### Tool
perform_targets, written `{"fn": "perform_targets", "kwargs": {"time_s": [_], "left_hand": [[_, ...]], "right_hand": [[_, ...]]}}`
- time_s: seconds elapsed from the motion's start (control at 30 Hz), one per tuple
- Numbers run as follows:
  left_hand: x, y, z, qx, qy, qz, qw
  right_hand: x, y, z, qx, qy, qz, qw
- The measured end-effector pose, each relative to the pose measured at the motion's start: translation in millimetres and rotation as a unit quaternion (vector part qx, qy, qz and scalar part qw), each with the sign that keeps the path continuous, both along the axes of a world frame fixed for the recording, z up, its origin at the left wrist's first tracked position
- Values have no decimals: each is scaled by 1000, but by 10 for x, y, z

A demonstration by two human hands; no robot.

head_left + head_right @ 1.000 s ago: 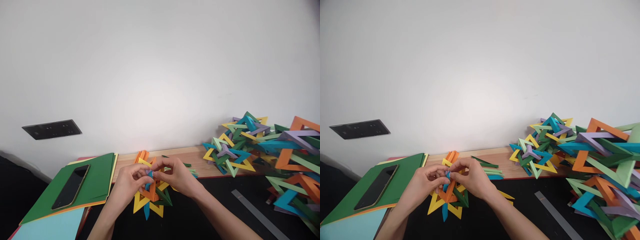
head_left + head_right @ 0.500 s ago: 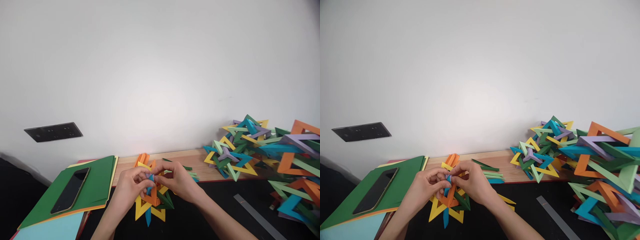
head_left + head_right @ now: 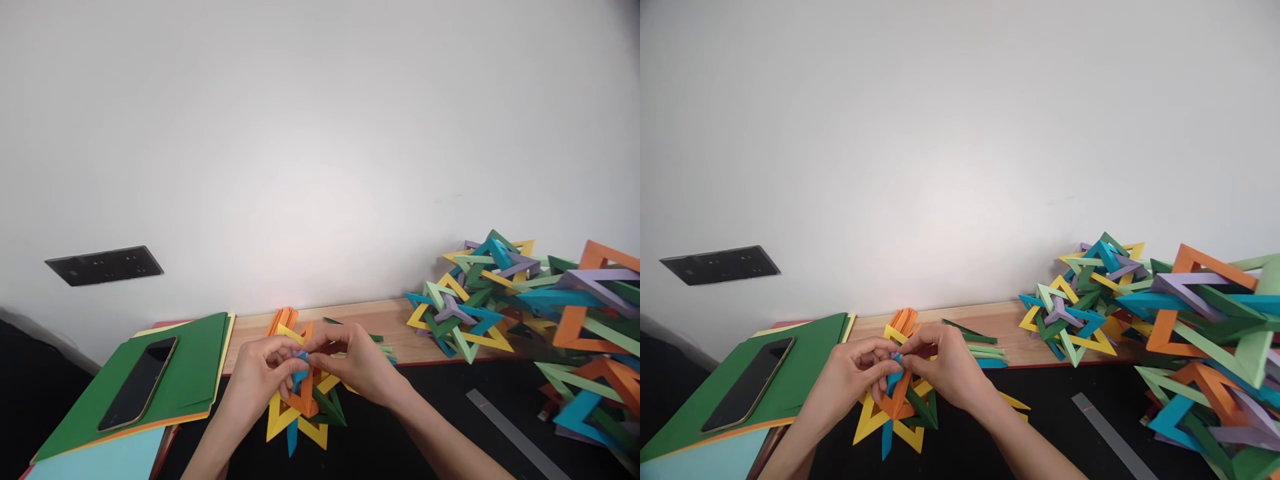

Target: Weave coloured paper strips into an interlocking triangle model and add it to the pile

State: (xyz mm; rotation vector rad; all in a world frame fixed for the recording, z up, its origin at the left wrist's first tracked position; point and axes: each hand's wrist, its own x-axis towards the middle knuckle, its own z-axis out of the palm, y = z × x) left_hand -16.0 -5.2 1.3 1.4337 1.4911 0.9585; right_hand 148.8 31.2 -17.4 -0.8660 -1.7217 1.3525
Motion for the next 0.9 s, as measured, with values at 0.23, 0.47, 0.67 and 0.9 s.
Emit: {"fn": "perform_targets", "kwargs": {"time_s": [0.23, 0.47, 0.67, 0.9], "left_hand": [[-9, 2, -3, 14, 5, 11, 1000], [-10, -6, 2, 26, 21, 0, 999], [-26, 6, -14, 35, 18, 7, 999], [-36, -3, 6, 33, 30, -7, 999]], "right_hand": [[-53, -3, -38, 54, 1, -38, 998], [2, 41, -35, 46, 5, 0, 999], [-75, 7, -100, 78, 13, -43, 996], [-51, 22, -96, 64, 9, -14, 998]]}}
